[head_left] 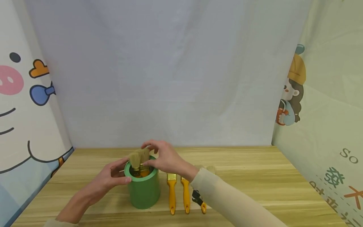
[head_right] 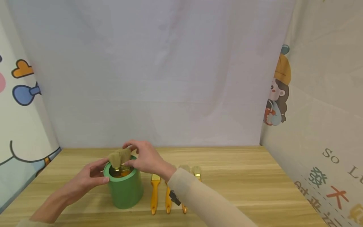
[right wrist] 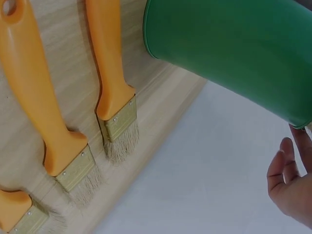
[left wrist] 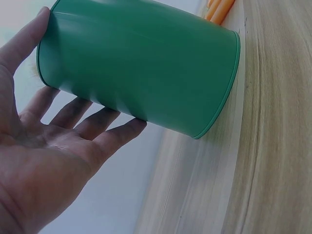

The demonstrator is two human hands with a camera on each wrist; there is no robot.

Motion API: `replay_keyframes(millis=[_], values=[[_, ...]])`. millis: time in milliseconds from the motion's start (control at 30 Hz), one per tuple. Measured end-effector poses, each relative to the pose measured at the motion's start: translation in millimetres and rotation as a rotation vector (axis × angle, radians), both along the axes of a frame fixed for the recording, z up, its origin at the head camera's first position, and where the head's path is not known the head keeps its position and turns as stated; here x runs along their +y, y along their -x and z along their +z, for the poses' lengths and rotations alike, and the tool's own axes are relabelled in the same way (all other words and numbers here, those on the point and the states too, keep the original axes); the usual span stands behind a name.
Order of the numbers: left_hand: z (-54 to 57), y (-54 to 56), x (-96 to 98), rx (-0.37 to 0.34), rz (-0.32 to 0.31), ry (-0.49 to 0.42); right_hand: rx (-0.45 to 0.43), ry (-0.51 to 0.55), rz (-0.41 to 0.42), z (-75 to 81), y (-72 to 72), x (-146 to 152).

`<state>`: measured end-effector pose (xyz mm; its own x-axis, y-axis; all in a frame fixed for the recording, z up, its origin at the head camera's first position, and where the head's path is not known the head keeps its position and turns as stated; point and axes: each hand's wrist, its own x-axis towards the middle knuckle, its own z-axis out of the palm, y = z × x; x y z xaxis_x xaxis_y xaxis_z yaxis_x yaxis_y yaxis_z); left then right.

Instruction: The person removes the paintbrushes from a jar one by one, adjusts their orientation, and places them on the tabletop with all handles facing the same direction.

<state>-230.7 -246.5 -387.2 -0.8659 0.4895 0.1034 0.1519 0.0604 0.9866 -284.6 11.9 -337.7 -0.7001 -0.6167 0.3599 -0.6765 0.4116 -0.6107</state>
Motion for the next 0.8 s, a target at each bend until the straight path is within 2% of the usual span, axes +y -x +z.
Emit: replay_keyframes(millis=[267,467,700,800], values=[[-0.1,-0.1,-0.6,-0.005,-0.001,-0.005,0.014,0.03,0.025,-0.9,-0.3,-1.6],[-0.1,0.4,-0.9,-0.015,-0.002,-0.011,0.027,-0.001,0.06,1.0,-0.5,-1.9],[0.3,-0.5,-1.4,-0.019,-0.001,0.001,0.1,-0.075,0.061,0.6,-1.0,-1.6],[-0.1,-0.5,-1.7,-0.019,0.0,0.005,0.101,-0.073,0.067,0.9,-0.8,-2.0]])
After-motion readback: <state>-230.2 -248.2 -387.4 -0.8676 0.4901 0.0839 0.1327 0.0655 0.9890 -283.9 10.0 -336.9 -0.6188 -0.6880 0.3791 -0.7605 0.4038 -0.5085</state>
